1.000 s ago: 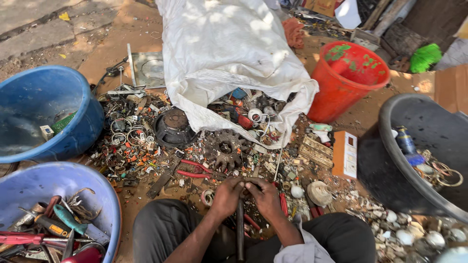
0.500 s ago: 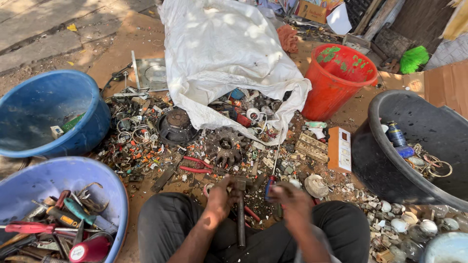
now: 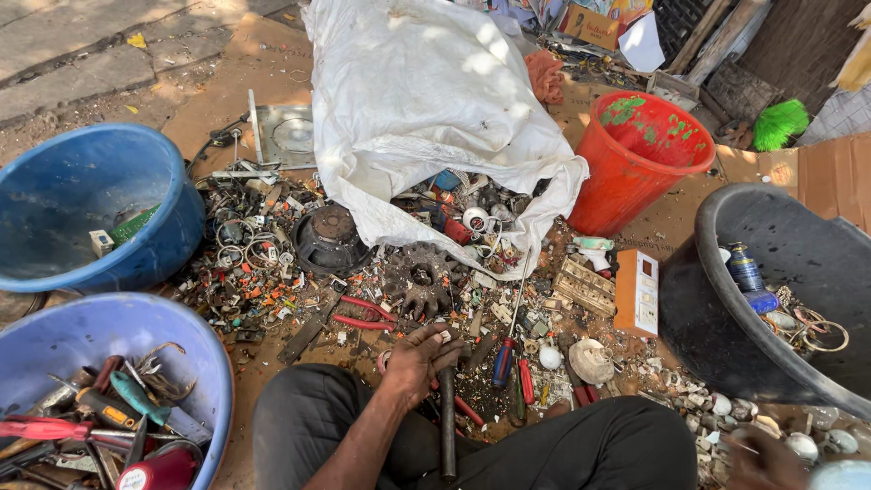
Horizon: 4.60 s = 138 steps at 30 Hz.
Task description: The person sits on the ground and uses a hammer to repeatedly strike and break apart small electronic components. They pick up items from a pile of debris, strike them on a metal surface, and occasionally separate the resulting pieces by hand.
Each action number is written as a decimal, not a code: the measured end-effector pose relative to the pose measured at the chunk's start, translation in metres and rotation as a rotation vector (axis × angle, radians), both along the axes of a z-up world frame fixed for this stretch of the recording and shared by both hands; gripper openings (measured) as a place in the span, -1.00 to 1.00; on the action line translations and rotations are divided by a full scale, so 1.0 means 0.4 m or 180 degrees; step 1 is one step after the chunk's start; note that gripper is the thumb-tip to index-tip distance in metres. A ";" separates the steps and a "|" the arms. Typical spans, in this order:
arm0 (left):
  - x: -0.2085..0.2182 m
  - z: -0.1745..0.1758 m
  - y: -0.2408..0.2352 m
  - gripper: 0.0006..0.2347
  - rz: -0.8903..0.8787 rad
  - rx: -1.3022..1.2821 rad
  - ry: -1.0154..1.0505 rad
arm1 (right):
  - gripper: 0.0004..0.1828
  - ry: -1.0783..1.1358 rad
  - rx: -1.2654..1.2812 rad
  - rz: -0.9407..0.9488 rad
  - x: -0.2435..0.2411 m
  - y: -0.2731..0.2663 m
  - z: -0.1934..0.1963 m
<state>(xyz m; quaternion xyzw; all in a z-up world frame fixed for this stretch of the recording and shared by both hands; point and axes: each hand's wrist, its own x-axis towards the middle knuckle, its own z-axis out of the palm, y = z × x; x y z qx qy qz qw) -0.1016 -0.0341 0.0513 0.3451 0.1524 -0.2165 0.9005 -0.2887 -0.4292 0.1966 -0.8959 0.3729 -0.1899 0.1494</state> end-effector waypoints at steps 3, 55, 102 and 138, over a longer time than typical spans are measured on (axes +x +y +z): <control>-0.001 0.001 0.000 -0.73 -0.0016 0.0568 -0.0164 | -0.56 0.0911 0.0542 0.1004 0.133 0.198 -0.060; 0.298 -0.126 0.082 -0.81 -0.0748 0.5356 -0.1999 | -0.28 0.0053 0.1725 0.2721 0.555 0.620 -0.313; 0.303 -0.089 0.076 -0.76 -0.0848 0.5457 -0.1603 | -0.29 0.0575 0.2516 0.2285 0.575 0.609 -0.369; 0.341 -0.018 0.191 -0.72 0.1800 0.2849 0.0595 | -0.67 0.1534 0.2150 0.2598 0.623 0.615 -0.380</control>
